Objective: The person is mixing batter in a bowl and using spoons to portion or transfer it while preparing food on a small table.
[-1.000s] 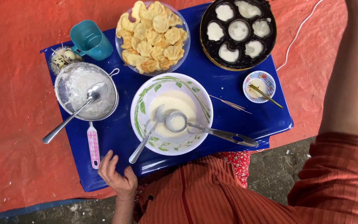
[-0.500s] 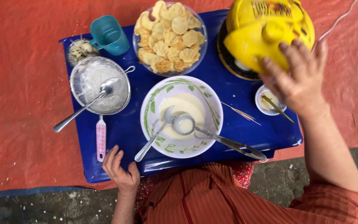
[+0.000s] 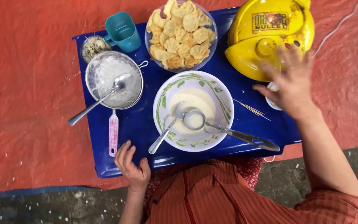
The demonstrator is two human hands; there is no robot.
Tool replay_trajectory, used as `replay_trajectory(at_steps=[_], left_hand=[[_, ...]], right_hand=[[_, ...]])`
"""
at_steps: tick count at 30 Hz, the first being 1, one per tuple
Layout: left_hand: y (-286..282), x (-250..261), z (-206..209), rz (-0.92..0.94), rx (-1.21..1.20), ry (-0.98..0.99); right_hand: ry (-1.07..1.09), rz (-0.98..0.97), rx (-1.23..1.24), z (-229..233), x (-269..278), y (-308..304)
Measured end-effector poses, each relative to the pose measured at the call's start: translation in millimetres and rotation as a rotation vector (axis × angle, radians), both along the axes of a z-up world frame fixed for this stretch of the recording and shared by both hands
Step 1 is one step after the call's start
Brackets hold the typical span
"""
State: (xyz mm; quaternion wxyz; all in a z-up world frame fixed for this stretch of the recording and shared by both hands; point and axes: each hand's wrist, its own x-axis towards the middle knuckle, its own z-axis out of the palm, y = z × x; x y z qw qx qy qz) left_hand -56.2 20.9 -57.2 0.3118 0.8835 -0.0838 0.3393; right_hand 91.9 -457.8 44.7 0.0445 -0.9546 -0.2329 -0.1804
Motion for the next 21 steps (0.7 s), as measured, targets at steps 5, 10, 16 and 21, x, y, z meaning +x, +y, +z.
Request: replay_trajectory(at_steps=[5,10,16,21], left_hand=[[6.1,-4.9,-7.4,-0.027,-0.048,-0.026],[13.3,-3.9,-9.5,-0.097,-0.086,-0.030],[19.6,-3.6,-13.8,-0.256,-0.095,-0.034],[24.2,-6.2,-17.2,-0.303,-0.136,-0.018]], right_hand=[[-0.234,-0.222,0.576,-8.1,-67.0,-62.5],[-0.296,-0.593,0.689,-127.6,-132.2,-122.9],[-0.105,-0.815,0.882,-133.8,-142.0,-73.3],[-0.070,-0.929,0.805,-129.5,-138.1,-68.4]])
